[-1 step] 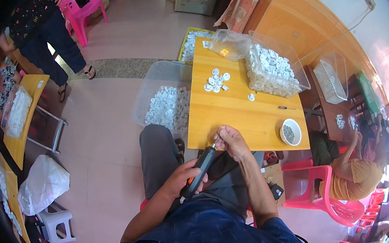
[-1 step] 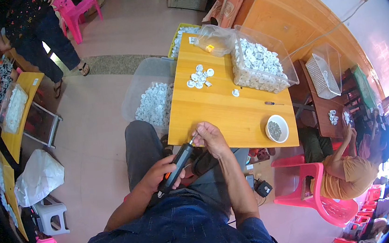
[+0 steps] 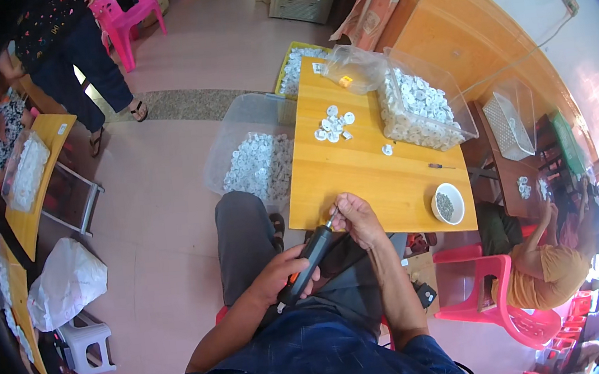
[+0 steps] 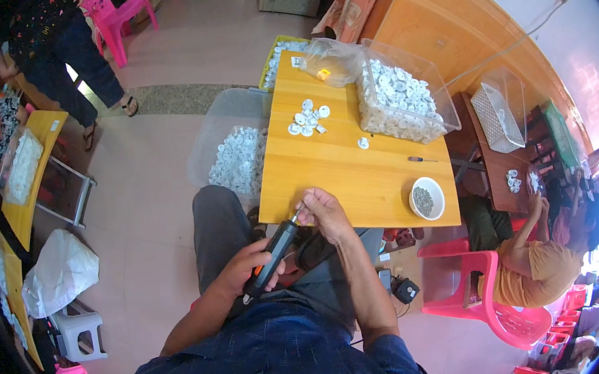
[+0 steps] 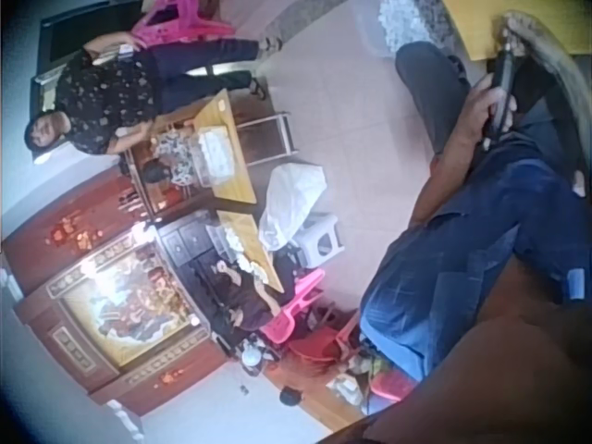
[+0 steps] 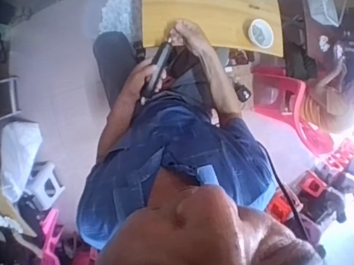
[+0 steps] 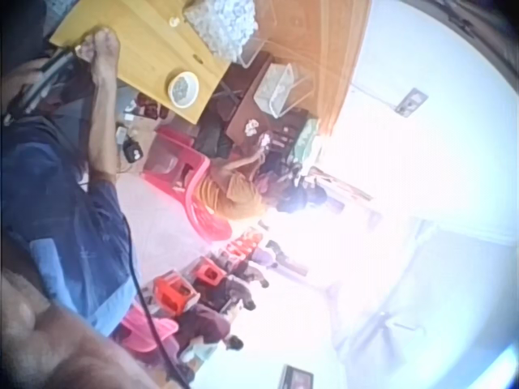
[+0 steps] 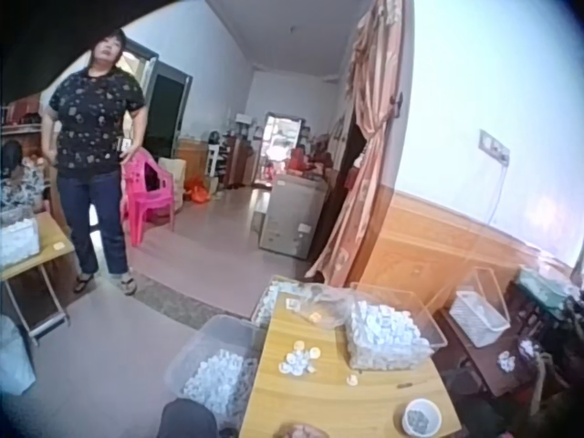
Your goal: Assembling small plastic components by driving screws with an electric screwdriver.
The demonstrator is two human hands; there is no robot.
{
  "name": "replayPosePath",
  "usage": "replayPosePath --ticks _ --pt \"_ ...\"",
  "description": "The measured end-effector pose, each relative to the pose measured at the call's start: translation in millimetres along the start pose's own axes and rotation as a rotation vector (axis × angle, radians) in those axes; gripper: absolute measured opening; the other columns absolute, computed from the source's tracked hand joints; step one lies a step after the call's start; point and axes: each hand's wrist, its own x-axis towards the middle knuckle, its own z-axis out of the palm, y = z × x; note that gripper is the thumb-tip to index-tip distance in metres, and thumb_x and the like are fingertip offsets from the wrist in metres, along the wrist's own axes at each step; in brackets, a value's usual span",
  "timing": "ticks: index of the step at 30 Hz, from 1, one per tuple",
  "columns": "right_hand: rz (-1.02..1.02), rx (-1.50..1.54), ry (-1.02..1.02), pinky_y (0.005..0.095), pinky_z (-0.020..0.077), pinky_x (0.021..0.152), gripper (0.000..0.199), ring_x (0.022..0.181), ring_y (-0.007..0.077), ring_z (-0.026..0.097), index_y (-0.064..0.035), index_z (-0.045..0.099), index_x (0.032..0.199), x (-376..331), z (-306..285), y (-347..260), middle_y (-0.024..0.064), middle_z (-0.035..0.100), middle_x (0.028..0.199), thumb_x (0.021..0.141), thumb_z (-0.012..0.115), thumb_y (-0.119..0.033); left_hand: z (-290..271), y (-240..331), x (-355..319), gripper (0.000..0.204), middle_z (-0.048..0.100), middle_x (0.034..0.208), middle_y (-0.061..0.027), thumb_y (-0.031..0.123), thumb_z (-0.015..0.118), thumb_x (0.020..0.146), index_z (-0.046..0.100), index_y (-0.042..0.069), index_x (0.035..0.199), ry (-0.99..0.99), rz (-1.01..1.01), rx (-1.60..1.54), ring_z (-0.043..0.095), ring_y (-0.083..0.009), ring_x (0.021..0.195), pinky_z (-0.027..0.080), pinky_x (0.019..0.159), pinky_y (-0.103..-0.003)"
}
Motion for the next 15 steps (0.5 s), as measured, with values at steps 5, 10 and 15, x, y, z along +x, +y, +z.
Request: replayPosePath --ticks 5,10,15 --pt "0.016 -0.085 0.033 0.0212 0.0514 0.064 0.028 0.071 0.0068 0.063 -0.0081 0.062 0.096 1.6 6.2 1.3 -0.0005 0.066 0.084 0.102 0.058 -0.035 -0.5 -4.1 0.7 0.035 0.065 0.090 -0.0111 0.022 0.057 0.095 0.051 0.002 0.123 0.045 0.060 0.105 0.064 -0.0160 0.062 0.053 0.056 -0.028" --pt "0.072 -0.077 -0.019 0.0238 0.0531 0.070 0.024 0.077 0.0093 0.064 -0.0075 0.064 0.105 2.7 -0.5 -4.9 0.0007 0.067 0.091 0.100 0.062 -0.031 3.6 -4.0 1.6 0.032 0.064 0.090 -0.0092 0.018 0.056 0.095 0.050 0.003 0.122 0.095 0.067 0.182 0.063 -0.0145 0.063 0.052 0.057 -0.027" --pt "-0.025 -0.113 0.086 0.0280 0.0542 0.078 0.036 0.089 0.0138 0.066 -0.0070 0.057 0.127 10.4 -21.6 -14.7 0.0041 0.067 0.108 0.097 0.066 -0.026 3.4 -0.4 1.3 0.029 0.063 0.090 -0.0079 0.016 0.054 0.095 0.049 0.004 0.122 0.169 0.091 0.254 0.062 -0.0136 0.065 0.052 0.059 -0.027"
